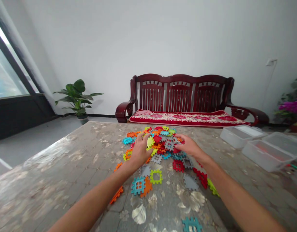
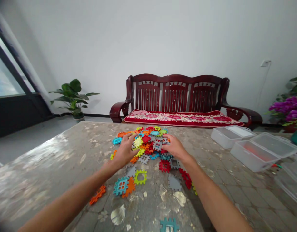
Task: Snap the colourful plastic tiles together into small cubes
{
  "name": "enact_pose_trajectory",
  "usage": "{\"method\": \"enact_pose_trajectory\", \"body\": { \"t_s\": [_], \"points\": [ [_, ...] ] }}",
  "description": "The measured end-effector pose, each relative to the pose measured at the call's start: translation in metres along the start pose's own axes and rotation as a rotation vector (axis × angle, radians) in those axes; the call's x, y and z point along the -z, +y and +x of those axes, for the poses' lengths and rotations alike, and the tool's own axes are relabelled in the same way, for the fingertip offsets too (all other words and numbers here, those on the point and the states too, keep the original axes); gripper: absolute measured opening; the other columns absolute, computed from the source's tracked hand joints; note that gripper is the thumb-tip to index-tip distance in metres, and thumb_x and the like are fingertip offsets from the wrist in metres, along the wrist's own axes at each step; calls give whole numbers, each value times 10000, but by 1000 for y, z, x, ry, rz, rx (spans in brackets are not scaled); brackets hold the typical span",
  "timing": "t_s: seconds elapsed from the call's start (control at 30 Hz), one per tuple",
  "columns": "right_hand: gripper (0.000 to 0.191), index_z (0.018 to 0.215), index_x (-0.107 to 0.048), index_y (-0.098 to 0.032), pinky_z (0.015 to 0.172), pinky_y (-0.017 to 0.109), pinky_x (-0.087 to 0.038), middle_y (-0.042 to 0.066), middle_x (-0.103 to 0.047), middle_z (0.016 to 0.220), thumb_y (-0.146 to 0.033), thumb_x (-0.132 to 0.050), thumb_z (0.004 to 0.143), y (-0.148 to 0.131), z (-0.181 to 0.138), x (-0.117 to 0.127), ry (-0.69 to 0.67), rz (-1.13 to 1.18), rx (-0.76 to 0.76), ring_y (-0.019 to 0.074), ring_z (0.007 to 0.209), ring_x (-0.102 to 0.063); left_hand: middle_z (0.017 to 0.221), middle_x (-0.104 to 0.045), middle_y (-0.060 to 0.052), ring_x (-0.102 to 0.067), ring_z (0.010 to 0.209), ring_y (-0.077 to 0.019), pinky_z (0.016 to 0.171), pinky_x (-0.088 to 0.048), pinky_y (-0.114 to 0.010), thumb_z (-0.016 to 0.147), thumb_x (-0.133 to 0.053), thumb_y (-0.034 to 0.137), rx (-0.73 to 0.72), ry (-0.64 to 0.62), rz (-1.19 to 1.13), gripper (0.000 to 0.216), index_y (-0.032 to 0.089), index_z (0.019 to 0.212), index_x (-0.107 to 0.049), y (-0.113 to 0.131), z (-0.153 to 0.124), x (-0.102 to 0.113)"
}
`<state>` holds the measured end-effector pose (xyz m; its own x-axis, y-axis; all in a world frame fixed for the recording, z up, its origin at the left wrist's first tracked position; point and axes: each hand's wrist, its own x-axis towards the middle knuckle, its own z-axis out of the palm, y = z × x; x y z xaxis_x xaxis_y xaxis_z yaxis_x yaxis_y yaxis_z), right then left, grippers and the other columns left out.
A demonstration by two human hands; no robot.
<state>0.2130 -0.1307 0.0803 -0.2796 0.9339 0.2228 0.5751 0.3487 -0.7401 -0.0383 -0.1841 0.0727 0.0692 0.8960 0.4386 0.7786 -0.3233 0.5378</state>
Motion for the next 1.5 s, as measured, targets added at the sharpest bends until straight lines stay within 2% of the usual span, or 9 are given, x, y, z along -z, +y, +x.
{"method": "enact_pose_trajectory", "body": {
  "t_s": [0.13, 0.3, 0.5, 0.7, 0.9, 1.0, 1.13, 1.3, 1.5],
  "points": [
    [682, 1324, -633, -205, 1105, 495, -393, 113, -659, 1331, -252, -712, 649, 46, -31, 31, -99, -246, -80, 341, 1261, -570, 1210, -640, -72, -585, 1174, -235, 1054, -471, -412, 814, -635, 187, -105, -229, -49, 360, 242, 1169, -640, 13, -40, -10],
    [743, 1370, -593, -156, 1081, 492, -405, 166, -614, 1391, -269, -728, 648, 79, -59, 46, -171, -497, -188, 376, 1277, -553, 1259, -641, -80, -582, 1189, -238, 1050, -476, -388, 800, -639, 214, -176, -444, -16, 448, 231, 1248, -624, 37, -49, -42],
    [435, 1145, -704, -189, 966, 370, -442, 138, -707, 1173, -164, -585, 727, 74, -71, 42, -180, -690, -241, 290, 1119, -626, 1249, -630, -117, -590, 1163, -265, 1017, -486, -393, 852, -574, 283, -160, -554, 197, 349, 201, 1183, -652, 61, -23, -73],
    [608, 1291, -650, -152, 962, 381, -463, 148, -671, 1238, -234, -629, 689, 68, -88, 60, -183, -518, -253, 300, 1098, -627, 1205, -627, -111, -595, 1133, -274, 976, -492, -393, 827, -592, 275, -145, -575, 268, 394, 219, 1216, -626, 70, -22, -72],
    [897, 1444, -530, -274, 1065, 445, -393, 113, -553, 1395, -329, -793, 589, 63, -140, 59, -298, -504, -191, 352, 1260, -502, 1306, -570, -100, -519, 1206, -298, 1032, -452, -449, 785, -714, 479, -268, -535, 69, 556, 249, 1275, -591, 81, -68, -55],
    [747, 1413, -561, -299, 1057, 438, -384, 102, -577, 1347, -332, -738, 687, 56, -148, 49, -283, -522, -169, 335, 1240, -498, 1349, -535, -86, -507, 1214, -323, 1004, -470, -470, 689, -780, 574, -371, -717, -20, 712, 308, 1315, -570, 88, -97, -49],
    [534, 1316, -638, -221, 1018, 396, -394, 129, -618, 1224, -279, -618, 786, 42, -138, 38, -218, -574, -135, 299, 1156, -547, 1359, -520, -81, -490, 1215, -322, 984, -479, -450, 693, -789, 475, -418, -840, -26, 687, 322, 1320, -556, 94, -120, -48],
    [459, 1134, -700, -172, 916, 364, -427, 129, -656, 1088, -181, -591, 688, 35, -125, 33, -180, -645, -143, 284, 1040, -603, 1190, -600, -61, -532, 1102, -264, 942, -477, -388, 721, -714, 266, -337, -796, 1, 387, 251, 1095, -611, 92, -115, -44],
    [441, 1125, -686, -214, 848, 333, -450, 82, -685, 1076, -269, -648, 690, 44, -110, 39, -66, -455, -176, 246, 960, -631, 1145, -652, -73, -577, 1092, -253, 957, -461, -379, 729, -651, 241, -49, -447, -56, 369, 225, 1096, -611, 71, -69, -49]
  ]
}}
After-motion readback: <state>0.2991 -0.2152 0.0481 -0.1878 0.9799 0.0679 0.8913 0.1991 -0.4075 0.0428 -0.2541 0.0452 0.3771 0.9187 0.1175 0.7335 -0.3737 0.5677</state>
